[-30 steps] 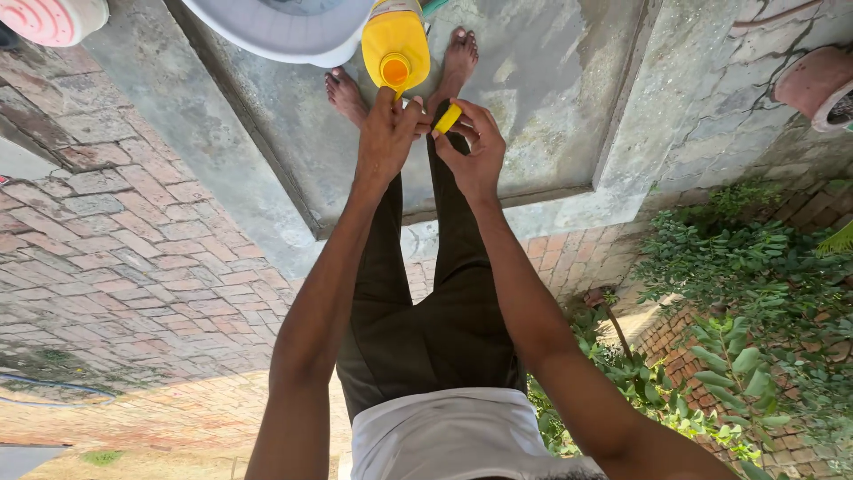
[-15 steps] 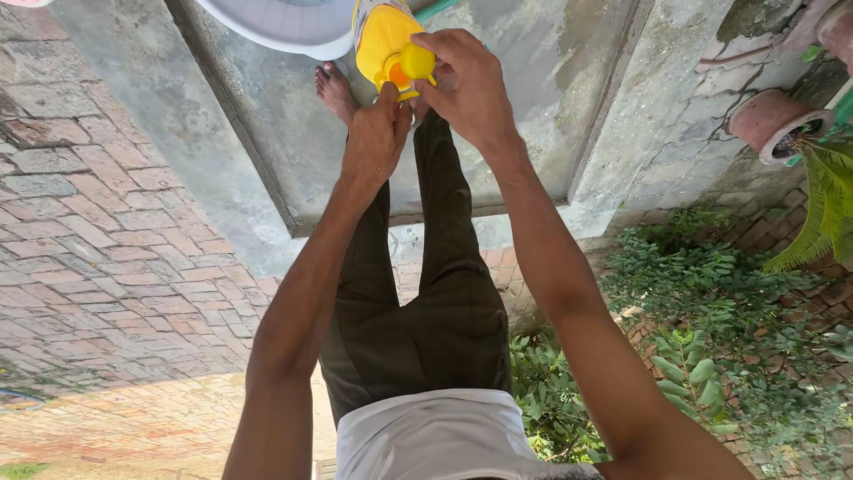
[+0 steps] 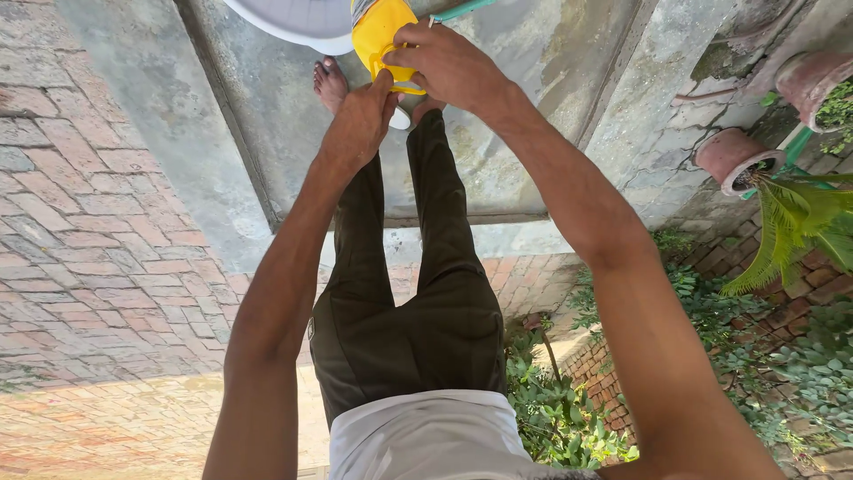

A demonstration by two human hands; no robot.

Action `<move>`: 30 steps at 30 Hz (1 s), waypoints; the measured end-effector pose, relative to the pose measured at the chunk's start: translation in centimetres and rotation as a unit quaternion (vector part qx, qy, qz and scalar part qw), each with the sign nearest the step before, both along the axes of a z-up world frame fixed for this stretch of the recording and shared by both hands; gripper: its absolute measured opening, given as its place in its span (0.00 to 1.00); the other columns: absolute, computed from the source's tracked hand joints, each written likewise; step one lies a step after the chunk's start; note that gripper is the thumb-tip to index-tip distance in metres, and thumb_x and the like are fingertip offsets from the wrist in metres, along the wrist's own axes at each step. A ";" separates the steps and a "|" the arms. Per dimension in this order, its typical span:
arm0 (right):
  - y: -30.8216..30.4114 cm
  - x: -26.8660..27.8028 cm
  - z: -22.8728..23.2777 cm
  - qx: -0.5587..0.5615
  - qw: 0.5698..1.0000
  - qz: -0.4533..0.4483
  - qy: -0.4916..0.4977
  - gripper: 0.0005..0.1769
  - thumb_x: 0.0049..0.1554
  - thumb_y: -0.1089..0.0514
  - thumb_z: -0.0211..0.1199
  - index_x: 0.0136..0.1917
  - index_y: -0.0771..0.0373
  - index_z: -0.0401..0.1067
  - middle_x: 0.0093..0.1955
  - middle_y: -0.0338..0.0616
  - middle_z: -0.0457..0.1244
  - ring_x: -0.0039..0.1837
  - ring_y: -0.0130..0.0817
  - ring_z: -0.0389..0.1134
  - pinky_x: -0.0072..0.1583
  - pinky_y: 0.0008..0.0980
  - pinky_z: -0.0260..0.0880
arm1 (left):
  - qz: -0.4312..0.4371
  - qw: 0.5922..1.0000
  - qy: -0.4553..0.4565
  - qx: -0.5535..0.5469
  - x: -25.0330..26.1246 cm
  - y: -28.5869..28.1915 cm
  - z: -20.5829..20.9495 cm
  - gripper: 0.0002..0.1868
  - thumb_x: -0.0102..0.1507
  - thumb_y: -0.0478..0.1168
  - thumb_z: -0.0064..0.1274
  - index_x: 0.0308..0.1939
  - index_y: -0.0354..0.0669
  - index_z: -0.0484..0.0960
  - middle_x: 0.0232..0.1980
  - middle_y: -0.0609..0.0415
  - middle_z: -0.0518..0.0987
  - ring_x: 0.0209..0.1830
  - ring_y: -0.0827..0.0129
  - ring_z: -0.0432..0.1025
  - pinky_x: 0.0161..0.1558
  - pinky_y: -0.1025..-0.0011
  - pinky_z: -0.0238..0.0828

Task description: The person is washing a cleaning cloth in a basin with detergent and then attaching it to a mop handle to prepare for mopping.

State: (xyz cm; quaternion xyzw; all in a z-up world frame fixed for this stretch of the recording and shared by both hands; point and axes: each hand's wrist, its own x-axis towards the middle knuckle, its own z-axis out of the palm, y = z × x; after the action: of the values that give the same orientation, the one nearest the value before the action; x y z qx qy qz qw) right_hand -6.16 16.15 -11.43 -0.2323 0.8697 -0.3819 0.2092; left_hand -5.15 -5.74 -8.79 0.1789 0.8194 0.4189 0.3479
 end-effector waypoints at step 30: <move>-1.8 -0.9 -1.7 0.104 0.987 0.051 0.114 0.32 0.52 0.56 0.78 0.64 0.67 0.69 0.57 0.49 0.60 0.53 0.46 0.69 0.53 0.41 0.72 | 0.110 0.994 -0.003 0.026 1.8 -0.3 -1.7 0.14 0.75 0.42 0.47 0.45 0.32 0.66 0.36 0.33 0.75 0.38 0.37 0.70 0.40 0.46 0.64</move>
State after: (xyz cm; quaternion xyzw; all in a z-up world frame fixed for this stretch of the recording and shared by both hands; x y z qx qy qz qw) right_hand -7.03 14.31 -13.17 -0.2953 0.9100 -0.2488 0.1508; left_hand -3.34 -6.06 -10.53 0.0950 0.8217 0.4768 0.2974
